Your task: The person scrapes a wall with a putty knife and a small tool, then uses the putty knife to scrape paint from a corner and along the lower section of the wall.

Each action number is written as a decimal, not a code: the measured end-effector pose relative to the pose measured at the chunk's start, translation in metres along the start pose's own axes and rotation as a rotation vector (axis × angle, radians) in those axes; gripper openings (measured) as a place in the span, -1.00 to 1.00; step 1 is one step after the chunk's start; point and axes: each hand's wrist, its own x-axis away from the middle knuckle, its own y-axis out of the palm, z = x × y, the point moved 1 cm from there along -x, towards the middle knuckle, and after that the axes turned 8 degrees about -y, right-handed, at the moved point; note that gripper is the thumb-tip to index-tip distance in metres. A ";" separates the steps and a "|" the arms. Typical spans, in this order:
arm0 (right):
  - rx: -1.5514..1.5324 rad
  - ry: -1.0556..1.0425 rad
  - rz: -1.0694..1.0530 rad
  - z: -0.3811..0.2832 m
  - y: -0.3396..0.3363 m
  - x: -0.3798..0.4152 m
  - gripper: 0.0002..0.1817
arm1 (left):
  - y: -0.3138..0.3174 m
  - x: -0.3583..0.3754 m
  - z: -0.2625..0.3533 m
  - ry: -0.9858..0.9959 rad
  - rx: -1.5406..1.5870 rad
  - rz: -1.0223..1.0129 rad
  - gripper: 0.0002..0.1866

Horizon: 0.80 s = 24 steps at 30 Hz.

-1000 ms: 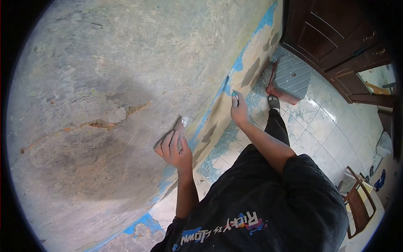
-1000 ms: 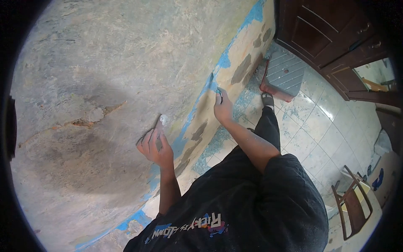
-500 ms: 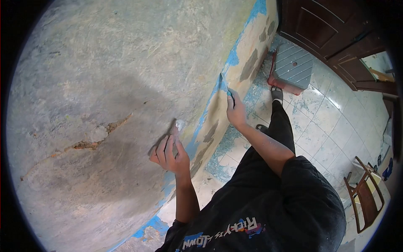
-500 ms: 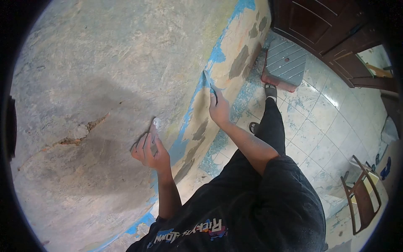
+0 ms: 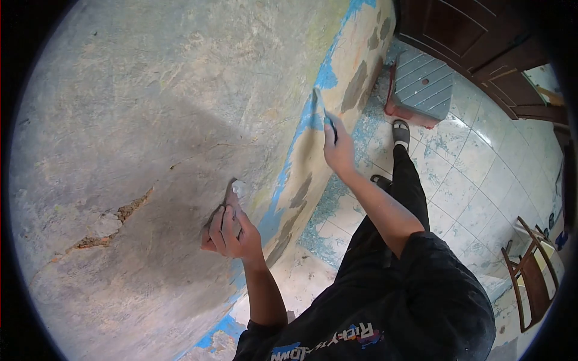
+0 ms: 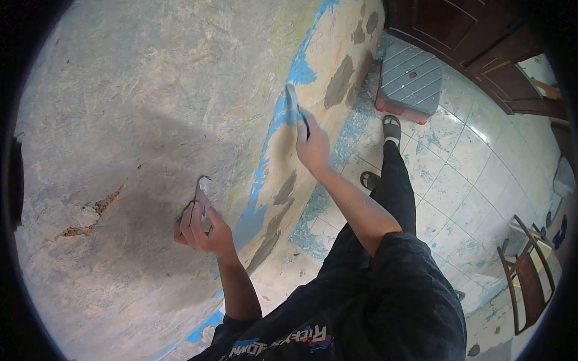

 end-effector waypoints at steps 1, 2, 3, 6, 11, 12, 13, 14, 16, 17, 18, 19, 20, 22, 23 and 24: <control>-0.014 -0.002 -0.016 -0.003 -0.002 0.002 -0.61 | -0.001 0.002 -0.001 -0.007 -0.003 0.001 -0.80; -0.027 -0.005 -0.024 -0.006 -0.005 0.004 -0.61 | 0.000 0.002 -0.001 -0.011 0.000 0.006 -0.81; -0.039 -0.012 -0.028 -0.007 -0.007 0.006 -0.61 | 0.002 0.002 0.000 -0.015 0.007 0.014 -0.81; -0.074 -0.037 -0.112 -0.006 -0.008 0.035 -0.63 | 0.004 -0.003 0.007 0.038 -0.008 0.036 -0.80; -0.066 -0.010 -0.027 -0.010 -0.013 -0.003 -0.62 | 0.008 0.000 0.006 0.046 -0.040 0.068 -0.78; -0.053 0.013 -0.052 -0.010 -0.015 -0.007 -0.61 | 0.010 0.001 0.004 0.055 -0.041 0.074 -0.78; -0.039 0.034 -0.077 -0.008 -0.016 -0.010 -0.61 | 0.013 0.002 0.004 0.052 -0.029 0.102 -0.78; -0.045 -0.018 -0.065 -0.004 -0.015 0.000 -0.62 | 0.016 0.002 0.004 0.047 -0.017 0.131 -0.78; -0.055 -0.130 -0.044 -0.001 -0.012 0.027 -0.64 | 0.022 0.004 0.001 0.027 0.012 0.182 -0.76; -0.048 -0.125 -0.035 0.004 -0.011 0.025 -0.64 | 0.023 0.005 -0.004 0.014 0.025 0.201 -0.74; -0.042 -0.116 -0.029 0.003 -0.011 0.022 -0.64 | 0.023 0.005 -0.006 0.004 0.036 0.216 -0.72; -0.037 -0.106 -0.024 0.002 -0.012 0.019 -0.64 | 0.024 0.005 -0.005 0.009 0.035 0.223 -0.72; -0.036 -0.064 -0.034 0.004 -0.011 0.011 -0.63 | 0.024 0.004 -0.004 0.016 0.033 0.230 -0.71; -0.029 0.018 -0.052 -0.005 -0.015 -0.017 -0.61 | 0.022 0.004 -0.005 0.039 0.018 0.225 -0.70; -0.049 0.037 -0.059 -0.008 -0.018 -0.022 -0.62 | 0.023 0.005 -0.007 0.049 0.007 0.219 -0.70; -0.047 -0.008 -0.043 -0.006 -0.017 -0.017 -0.62 | 0.025 0.005 -0.007 0.058 -0.003 0.216 -0.71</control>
